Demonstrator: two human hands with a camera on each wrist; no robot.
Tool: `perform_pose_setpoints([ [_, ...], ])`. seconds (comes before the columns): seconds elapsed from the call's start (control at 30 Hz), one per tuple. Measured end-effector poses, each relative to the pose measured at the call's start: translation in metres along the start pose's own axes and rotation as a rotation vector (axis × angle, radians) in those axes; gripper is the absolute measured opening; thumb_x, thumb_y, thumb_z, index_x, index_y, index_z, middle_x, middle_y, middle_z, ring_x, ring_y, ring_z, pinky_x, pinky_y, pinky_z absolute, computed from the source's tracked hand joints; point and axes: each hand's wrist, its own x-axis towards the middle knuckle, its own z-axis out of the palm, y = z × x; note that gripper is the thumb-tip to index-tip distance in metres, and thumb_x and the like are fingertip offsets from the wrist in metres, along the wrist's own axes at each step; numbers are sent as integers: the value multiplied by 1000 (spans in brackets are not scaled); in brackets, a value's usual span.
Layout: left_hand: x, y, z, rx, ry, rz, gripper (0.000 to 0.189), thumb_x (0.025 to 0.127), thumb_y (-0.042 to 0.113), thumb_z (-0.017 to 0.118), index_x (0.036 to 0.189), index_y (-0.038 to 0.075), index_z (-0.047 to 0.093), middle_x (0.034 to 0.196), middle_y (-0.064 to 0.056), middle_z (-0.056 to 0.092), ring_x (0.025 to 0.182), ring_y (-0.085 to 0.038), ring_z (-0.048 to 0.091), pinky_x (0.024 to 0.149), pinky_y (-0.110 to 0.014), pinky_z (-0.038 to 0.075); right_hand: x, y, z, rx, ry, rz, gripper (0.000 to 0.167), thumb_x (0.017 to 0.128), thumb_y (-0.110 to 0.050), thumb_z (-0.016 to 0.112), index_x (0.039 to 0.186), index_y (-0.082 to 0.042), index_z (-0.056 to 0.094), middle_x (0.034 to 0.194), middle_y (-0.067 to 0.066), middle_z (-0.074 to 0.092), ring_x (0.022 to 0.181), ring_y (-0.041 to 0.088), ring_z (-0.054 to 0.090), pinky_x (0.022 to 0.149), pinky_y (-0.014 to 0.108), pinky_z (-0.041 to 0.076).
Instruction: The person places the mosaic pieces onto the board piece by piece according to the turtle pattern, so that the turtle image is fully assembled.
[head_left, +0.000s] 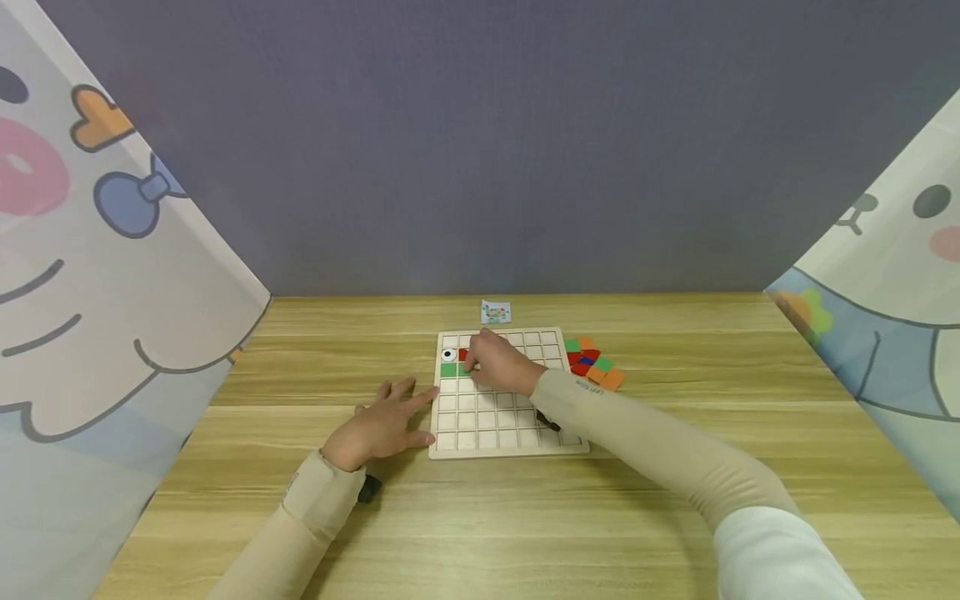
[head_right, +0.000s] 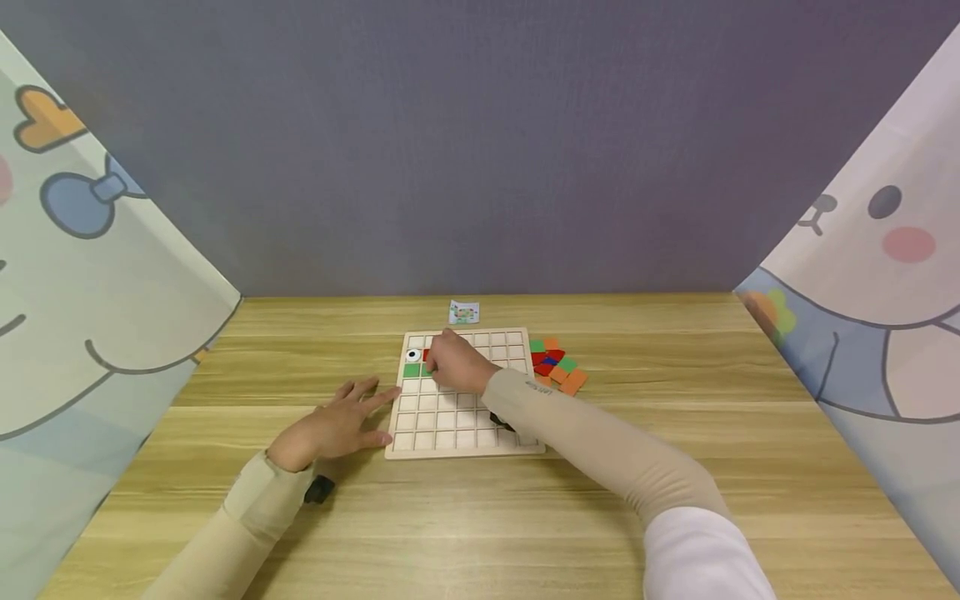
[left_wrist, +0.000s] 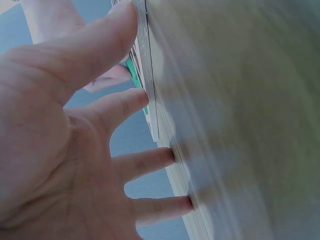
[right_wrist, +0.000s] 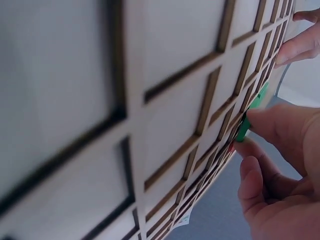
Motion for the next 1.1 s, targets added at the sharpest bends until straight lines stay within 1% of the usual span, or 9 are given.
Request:
perform_pose_setpoints([
  [0.07, 0, 0, 0, -2, -2, 1, 73, 88, 43, 64, 150, 25, 30, 154, -19, 15, 133, -56, 12, 84, -80, 22, -1, -1, 1, -14, 7, 2, 9, 82, -1, 70, 88, -5, 76, 80, -3, 59, 80, 13, 50, 75, 24, 46],
  [0.1, 0, 0, 1, -1, -2, 2, 73, 88, 43, 64, 150, 25, 30, 154, -19, 15, 133, -56, 12, 84, -80, 22, -2, -2, 1, -19, 12, -1, 9, 82, -1, 71, 88, -5, 76, 80, -3, 59, 79, 13, 50, 80, 25, 45],
  [0.27, 1, -2, 3, 2, -1, 8, 73, 88, 44, 64, 150, 25, 30, 154, -19, 16, 132, -56, 13, 83, -80, 23, -6, -4, 0, -2, 11, -7, 10, 83, 0, 71, 92, -4, 75, 82, -1, 61, 80, 13, 53, 80, 23, 46],
  [0.33, 2, -2, 4, 4, 1, 10, 73, 88, 45, 63, 150, 25, 30, 154, -19, 16, 132, -56, 13, 83, -80, 23, -8, -3, -2, 19, -5, -4, 13, 85, 2, 67, 95, -4, 75, 85, 0, 63, 82, 13, 54, 77, 23, 47],
  [0.43, 2, -3, 4, 2, 2, 9, 73, 88, 45, 63, 150, 25, 30, 154, -19, 16, 132, -56, 13, 83, -80, 23, -14, -2, -10, 65, -14, 10, 20, 88, 5, 59, 98, -3, 74, 92, 3, 66, 87, 15, 55, 85, 27, 45],
  [0.53, 1, -1, 4, -7, 1, 4, 73, 88, 44, 63, 150, 25, 30, 154, -19, 15, 133, -56, 12, 84, -80, 21, -23, 3, -23, 102, -9, 59, 22, 90, 3, 56, 102, -4, 73, 99, 3, 64, 95, 16, 54, 89, 30, 43],
  [0.63, -1, 0, 2, -17, 0, -1, 73, 88, 43, 64, 150, 24, 30, 154, -19, 14, 133, -56, 11, 85, -80, 20, -34, 14, -36, 91, 9, 113, 18, 91, -3, 61, 105, -4, 72, 102, 2, 60, 101, 19, 52, 86, 33, 46],
  [0.77, -2, 1, 1, -28, -5, -5, 73, 88, 42, 64, 150, 24, 29, 155, -19, 13, 133, -55, 10, 85, -81, 18, -52, 37, -51, 60, 57, 143, 18, 88, -4, 66, 105, -4, 72, 106, 3, 60, 103, 24, 54, 86, 38, 47],
  [1.1, -2, -1, 1, -21, -6, 3, 73, 89, 42, 63, 150, 25, 29, 155, -18, 13, 133, -56, 10, 85, -81, 18, -113, 96, -78, 116, 133, 269, 22, 88, -3, 66, 109, -2, 70, 114, 10, 60, 104, 31, 56, 84, 45, 48],
])
